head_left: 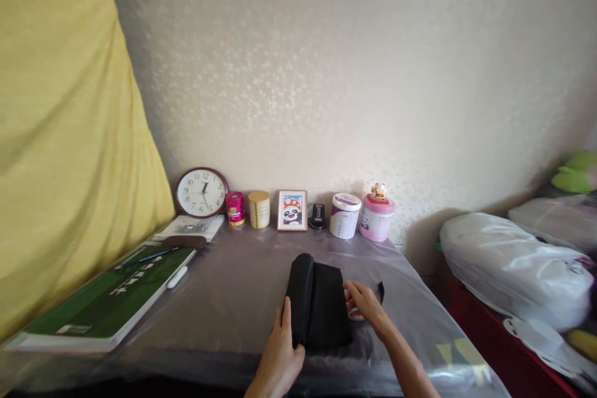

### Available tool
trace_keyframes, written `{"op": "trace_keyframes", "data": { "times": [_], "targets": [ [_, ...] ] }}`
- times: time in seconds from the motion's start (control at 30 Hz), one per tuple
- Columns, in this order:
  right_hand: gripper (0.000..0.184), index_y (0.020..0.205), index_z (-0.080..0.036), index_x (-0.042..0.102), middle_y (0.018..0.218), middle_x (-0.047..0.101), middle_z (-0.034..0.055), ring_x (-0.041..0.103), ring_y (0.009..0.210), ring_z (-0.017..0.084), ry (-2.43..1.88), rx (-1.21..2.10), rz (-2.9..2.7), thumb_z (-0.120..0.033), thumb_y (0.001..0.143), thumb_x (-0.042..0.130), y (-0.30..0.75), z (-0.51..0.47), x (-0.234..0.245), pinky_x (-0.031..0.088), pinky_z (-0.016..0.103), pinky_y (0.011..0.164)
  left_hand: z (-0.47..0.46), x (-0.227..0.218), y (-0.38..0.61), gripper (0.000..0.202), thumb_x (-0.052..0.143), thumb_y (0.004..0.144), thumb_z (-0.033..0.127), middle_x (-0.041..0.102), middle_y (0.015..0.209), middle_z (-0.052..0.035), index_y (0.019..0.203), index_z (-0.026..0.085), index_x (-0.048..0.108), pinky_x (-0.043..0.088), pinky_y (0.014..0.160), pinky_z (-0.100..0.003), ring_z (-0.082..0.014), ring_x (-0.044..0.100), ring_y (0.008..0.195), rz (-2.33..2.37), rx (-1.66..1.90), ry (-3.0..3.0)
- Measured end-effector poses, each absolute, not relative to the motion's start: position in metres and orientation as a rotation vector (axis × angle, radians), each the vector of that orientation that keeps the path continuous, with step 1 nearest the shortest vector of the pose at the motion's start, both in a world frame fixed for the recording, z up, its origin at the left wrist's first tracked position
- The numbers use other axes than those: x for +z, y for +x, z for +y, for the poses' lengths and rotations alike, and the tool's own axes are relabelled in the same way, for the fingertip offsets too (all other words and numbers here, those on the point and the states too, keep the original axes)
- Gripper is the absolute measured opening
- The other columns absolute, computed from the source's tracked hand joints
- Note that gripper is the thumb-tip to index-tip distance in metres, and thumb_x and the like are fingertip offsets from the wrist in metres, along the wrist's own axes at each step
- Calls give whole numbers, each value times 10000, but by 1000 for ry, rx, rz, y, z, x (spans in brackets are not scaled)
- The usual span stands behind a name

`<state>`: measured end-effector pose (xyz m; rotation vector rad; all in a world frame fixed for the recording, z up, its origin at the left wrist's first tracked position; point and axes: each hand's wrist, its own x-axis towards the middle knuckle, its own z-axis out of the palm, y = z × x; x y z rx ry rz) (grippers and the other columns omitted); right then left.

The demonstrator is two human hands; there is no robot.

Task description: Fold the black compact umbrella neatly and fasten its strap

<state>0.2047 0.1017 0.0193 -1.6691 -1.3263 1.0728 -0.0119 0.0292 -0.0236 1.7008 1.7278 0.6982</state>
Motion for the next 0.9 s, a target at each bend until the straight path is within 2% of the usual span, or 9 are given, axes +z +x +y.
{"op": "trace_keyframes", "data": {
  "times": [0.23,0.3,0.43,0.5,0.67,0.9],
  "targets": [
    [424,934,-191,589,627,573,6,586,571,170,-1830,1001,-1293,-542,747,442,190,102,18,440,235,426,24,-14,-10,871,437,679,31,130,1477,-152,1401,171,-29,307,994,-240,-201,383,1254,1740,655,1731],
    [423,876,-187,612,588,566,6,580,558,175,-1793,943,-1336,-551,732,451,188,105,12,434,246,440,23,-10,-9,866,430,681,24,134,1472,-169,1401,177,-26,330,978,-254,-211,393,1248,1765,624,1736],
    [363,648,-190,614,552,574,26,581,612,206,-1673,730,-1441,-536,669,505,192,116,1,433,277,516,21,-5,-8,868,429,679,26,144,1466,-185,1401,175,-28,364,946,-266,-223,422,1226,1787,590,1749],
    [370,627,-187,617,595,607,40,590,658,222,-1633,717,-1452,-540,655,506,196,118,2,439,290,557,21,-3,-8,875,438,680,37,155,1462,-193,1400,177,-38,379,925,-265,-228,451,1201,1783,582,1754],
    [456,811,-145,665,692,660,50,606,721,232,-1457,843,-1433,-554,682,511,196,114,17,454,299,622,20,-1,-7,874,441,679,32,148,1441,-257,1400,167,-34,406,889,-283,-246,527,1119,1803,548,1753],
    [553,936,-101,642,755,673,70,606,734,224,-1339,864,-1448,-582,694,514,148,131,36,459,285,611,22,-2,-6,886,452,666,29,145,1442,-257,1400,161,-27,414,888,-303,-264,533,1109,1831,512,1759]
  ]
}}
